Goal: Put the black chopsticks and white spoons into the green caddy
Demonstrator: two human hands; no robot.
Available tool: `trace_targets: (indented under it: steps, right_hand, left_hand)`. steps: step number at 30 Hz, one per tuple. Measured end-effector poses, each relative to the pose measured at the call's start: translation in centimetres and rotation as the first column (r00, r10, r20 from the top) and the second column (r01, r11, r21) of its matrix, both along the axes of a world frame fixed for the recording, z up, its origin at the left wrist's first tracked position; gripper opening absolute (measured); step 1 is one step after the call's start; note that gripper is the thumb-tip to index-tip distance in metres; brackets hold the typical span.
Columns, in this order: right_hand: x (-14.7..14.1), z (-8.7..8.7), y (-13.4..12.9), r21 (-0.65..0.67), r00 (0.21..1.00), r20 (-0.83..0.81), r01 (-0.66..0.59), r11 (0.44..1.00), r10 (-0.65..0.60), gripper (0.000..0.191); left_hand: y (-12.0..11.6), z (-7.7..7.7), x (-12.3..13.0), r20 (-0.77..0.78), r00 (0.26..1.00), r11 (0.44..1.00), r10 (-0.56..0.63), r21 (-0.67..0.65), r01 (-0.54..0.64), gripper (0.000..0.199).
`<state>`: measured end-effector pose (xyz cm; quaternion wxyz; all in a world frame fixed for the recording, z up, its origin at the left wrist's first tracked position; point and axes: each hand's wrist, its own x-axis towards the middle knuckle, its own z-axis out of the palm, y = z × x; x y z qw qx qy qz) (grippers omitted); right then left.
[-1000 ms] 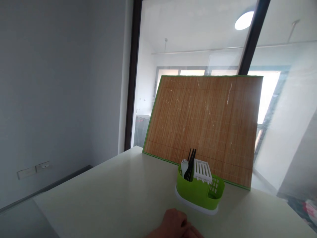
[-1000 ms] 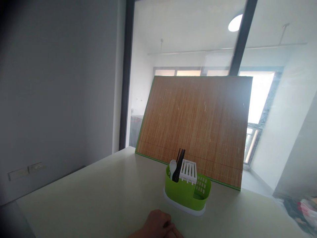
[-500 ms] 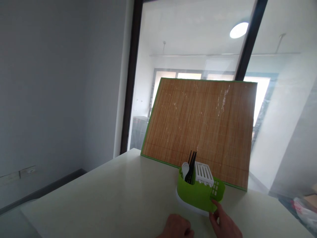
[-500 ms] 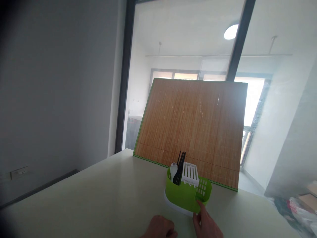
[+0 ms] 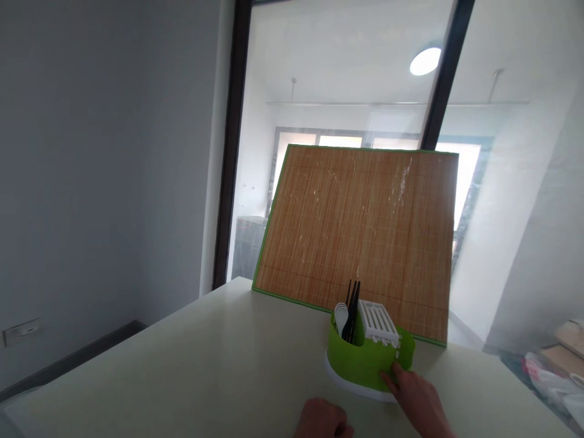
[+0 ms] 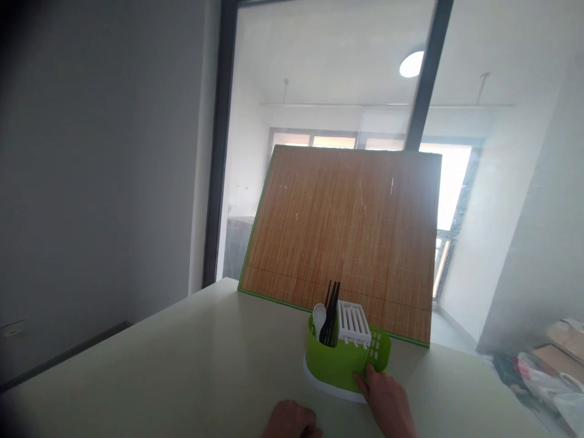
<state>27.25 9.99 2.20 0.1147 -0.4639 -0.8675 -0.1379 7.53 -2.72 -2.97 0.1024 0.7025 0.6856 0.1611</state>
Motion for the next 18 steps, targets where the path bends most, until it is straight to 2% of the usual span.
trace_targets:
  steps: [5,11,18]
  right_hand:
    - [4.3,-0.4,1.6,-0.01,0.999,-0.036,0.009,1.0,-0.009,0.025]
    - [11.3,-0.5,3.7,-0.026,0.995,-0.088,0.038,0.999,-0.04,0.027]
    - [19.3,-0.9,6.9,-0.172,0.945,-0.291,0.101,0.98,-0.148,0.032]
  left_hand:
    - [0.0,0.1,-0.2,0.009,1.0,1.0,-0.012,-0.022,0.012,0.027]
    - [0.0,0.3,-0.3,0.011,1.0,0.999,0.011,-0.035,-0.01,0.027]
    - [0.2,-0.2,-0.4,-0.009,1.0,1.0,0.022,-0.001,-0.022,0.028]
